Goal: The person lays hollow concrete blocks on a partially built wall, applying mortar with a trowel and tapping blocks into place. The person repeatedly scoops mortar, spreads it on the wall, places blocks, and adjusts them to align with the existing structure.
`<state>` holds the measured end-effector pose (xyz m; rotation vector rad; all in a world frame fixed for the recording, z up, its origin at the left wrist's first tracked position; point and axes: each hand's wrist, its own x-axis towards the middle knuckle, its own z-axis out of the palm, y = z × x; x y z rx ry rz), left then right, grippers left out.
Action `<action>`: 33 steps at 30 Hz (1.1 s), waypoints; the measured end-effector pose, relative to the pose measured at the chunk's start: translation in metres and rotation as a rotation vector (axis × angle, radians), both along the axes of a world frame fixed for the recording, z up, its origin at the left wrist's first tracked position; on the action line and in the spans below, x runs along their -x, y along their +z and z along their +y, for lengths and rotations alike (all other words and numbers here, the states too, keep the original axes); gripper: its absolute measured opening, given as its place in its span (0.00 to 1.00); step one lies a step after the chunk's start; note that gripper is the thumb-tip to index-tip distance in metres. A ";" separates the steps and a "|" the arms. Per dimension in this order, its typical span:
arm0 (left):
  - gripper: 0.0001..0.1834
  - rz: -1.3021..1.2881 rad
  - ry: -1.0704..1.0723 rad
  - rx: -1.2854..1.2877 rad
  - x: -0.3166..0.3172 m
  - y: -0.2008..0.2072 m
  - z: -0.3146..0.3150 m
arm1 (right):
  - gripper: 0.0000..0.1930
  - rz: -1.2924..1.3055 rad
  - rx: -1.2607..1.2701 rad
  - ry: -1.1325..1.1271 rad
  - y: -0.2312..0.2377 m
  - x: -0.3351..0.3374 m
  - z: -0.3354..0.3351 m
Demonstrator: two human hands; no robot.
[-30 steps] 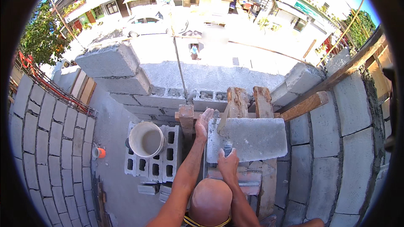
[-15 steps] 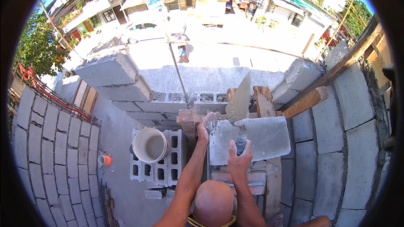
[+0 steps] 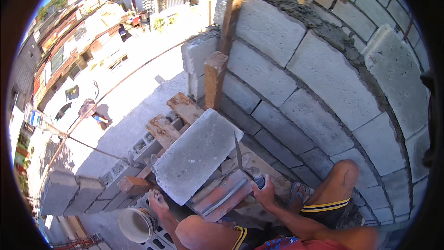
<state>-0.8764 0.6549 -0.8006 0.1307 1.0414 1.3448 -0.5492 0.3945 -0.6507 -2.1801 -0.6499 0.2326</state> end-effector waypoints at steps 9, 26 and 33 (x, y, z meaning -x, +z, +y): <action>0.25 0.892 -0.932 -0.064 -0.069 0.283 0.010 | 0.27 -0.208 -0.034 0.068 -0.006 -0.064 -0.031; 0.20 1.587 -2.443 -1.234 -0.326 0.230 -0.077 | 0.24 -0.605 -0.231 -0.250 0.272 -0.178 -0.182; 0.22 1.163 -1.977 -1.313 -0.307 0.231 -0.046 | 0.22 -0.667 -0.459 -0.537 0.222 -0.265 -0.145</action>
